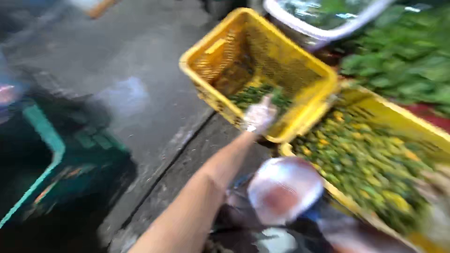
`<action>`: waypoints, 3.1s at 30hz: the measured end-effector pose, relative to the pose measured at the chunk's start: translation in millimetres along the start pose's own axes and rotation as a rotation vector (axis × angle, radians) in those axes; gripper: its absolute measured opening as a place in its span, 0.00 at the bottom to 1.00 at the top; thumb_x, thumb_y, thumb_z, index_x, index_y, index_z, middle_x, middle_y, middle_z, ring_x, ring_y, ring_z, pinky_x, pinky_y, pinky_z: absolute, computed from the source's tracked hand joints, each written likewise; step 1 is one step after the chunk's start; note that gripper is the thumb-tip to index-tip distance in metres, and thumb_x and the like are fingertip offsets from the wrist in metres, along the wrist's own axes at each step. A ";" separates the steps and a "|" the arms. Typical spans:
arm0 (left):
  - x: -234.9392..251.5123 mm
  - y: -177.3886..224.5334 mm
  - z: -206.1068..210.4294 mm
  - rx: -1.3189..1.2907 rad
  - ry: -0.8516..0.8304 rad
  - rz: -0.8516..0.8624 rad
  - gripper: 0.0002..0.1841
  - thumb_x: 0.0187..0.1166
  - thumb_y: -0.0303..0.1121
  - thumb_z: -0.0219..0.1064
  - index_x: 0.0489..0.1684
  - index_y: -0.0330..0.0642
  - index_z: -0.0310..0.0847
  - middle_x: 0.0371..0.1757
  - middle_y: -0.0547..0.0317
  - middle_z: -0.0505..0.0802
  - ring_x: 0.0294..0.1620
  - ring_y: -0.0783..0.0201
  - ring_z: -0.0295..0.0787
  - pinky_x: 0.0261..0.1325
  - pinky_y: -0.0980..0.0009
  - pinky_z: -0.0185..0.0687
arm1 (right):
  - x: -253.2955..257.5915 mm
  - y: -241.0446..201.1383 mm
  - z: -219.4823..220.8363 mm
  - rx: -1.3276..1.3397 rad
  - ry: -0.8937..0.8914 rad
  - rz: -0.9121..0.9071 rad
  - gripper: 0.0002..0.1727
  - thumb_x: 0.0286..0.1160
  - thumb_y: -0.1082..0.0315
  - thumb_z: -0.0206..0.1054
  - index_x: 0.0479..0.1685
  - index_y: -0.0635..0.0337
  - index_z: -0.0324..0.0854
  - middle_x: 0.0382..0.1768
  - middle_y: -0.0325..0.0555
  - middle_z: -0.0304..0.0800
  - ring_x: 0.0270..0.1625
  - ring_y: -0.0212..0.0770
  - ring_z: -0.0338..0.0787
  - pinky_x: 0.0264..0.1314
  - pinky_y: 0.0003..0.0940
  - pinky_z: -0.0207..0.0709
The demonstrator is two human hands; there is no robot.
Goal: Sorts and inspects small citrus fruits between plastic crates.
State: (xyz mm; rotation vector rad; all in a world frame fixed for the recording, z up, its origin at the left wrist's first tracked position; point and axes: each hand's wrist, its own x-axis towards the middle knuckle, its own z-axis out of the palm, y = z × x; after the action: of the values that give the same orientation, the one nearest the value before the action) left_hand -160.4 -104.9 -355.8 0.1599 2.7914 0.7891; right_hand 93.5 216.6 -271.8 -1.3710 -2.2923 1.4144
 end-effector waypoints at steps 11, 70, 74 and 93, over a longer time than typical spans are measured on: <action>-26.4 33.0 -12.3 0.106 -0.050 -0.080 0.29 0.94 0.48 0.45 0.92 0.50 0.54 0.66 0.27 0.87 0.66 0.25 0.84 0.63 0.25 0.74 | 36.0 50.7 -35.5 -0.281 -0.108 -0.133 0.19 0.83 0.59 0.67 0.69 0.51 0.82 0.57 0.52 0.91 0.50 0.47 0.95 0.55 0.53 0.89; -13.1 18.8 9.0 0.123 0.130 0.063 0.29 0.89 0.44 0.52 0.87 0.41 0.64 0.65 0.30 0.88 0.65 0.30 0.87 0.65 0.29 0.74 | 129.8 17.1 -109.4 -0.018 0.071 -0.004 0.20 0.85 0.66 0.63 0.73 0.60 0.76 0.56 0.52 0.88 0.45 0.39 0.90 0.49 0.39 0.86; -8.5 10.7 15.0 0.118 0.144 0.086 0.29 0.88 0.44 0.51 0.85 0.40 0.66 0.64 0.31 0.89 0.65 0.33 0.87 0.66 0.32 0.74 | 111.3 27.8 -46.9 -0.499 -0.246 -0.074 0.16 0.85 0.62 0.65 0.67 0.51 0.86 0.62 0.53 0.91 0.61 0.53 0.92 0.68 0.62 0.80; -4.9 10.7 16.3 0.152 0.153 0.107 0.29 0.89 0.48 0.49 0.83 0.40 0.69 0.62 0.33 0.90 0.64 0.33 0.88 0.64 0.31 0.77 | 112.2 66.5 7.9 0.121 -0.296 0.255 0.23 0.80 0.70 0.69 0.75 0.58 0.77 0.57 0.52 0.88 0.48 0.40 0.90 0.54 0.36 0.86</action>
State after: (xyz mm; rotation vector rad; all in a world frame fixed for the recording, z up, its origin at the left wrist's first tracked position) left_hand -151.1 -88.5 -362.7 0.2890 3.0103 0.6362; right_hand 65.9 304.9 -364.2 -1.5522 -2.2093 1.9180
